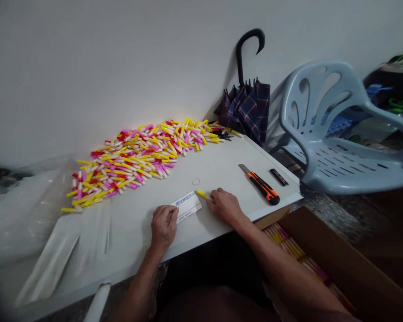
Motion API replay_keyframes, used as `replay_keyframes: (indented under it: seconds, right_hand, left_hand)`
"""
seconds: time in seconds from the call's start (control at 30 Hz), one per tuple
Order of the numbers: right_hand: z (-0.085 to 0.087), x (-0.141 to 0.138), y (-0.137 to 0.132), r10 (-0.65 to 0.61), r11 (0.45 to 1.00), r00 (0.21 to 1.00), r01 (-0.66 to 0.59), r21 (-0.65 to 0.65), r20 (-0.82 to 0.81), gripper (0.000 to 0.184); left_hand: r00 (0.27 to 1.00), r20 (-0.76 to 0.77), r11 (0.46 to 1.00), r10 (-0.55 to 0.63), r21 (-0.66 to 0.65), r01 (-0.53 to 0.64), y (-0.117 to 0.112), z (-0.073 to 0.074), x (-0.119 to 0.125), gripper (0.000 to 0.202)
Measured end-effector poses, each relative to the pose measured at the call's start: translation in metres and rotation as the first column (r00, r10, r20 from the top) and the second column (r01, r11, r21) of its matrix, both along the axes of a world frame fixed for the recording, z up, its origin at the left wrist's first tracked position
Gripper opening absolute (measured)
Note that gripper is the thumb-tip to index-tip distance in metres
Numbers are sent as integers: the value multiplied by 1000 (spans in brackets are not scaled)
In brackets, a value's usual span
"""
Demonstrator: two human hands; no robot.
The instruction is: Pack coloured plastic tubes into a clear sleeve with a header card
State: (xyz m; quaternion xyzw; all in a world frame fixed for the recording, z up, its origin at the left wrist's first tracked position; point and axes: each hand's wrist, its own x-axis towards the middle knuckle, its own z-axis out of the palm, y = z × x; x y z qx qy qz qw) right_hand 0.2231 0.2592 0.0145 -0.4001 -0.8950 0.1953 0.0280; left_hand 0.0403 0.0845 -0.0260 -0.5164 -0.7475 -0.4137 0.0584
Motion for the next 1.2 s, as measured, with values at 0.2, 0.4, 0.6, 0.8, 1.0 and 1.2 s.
replay_keyframes:
  seconds: [0.2, 0.4, 0.6, 0.8, 1.0, 1.2]
  right_hand:
    - [25, -2, 14, 184, 981, 974, -190, -37, -131, 28]
    - [39, -39, 8, 415, 908, 910, -416, -49, -20, 19]
    - [10, -63, -10, 371, 844, 869, -462, -271, -328, 14]
    - [-1, -50, -11, 221, 569, 806, -563, -599, -549, 23]
    - [0, -51, -29, -14, 191, 844, -524, -830, -536, 47]
    - [-7, -48, -31, -135, 145, 834, -518, -843, -535, 57]
  left_hand:
    - [1000, -18, 997, -9, 70, 11, 2, -3, 0, 9]
    - [999, -34, 995, -38, 93, 41, 1, -2, 1, 8]
    - [999, -45, 996, -2, 85, 6, 0, 2, 2, 9]
    - [1000, -10, 999, 14, 41, -13, 1, 2, 1, 12]
    - [1000, 8, 999, 2, 39, -3, 0, 2, 2, 13]
    - [996, 71, 997, -45, -51, 49, -1, 12, -6, 14]
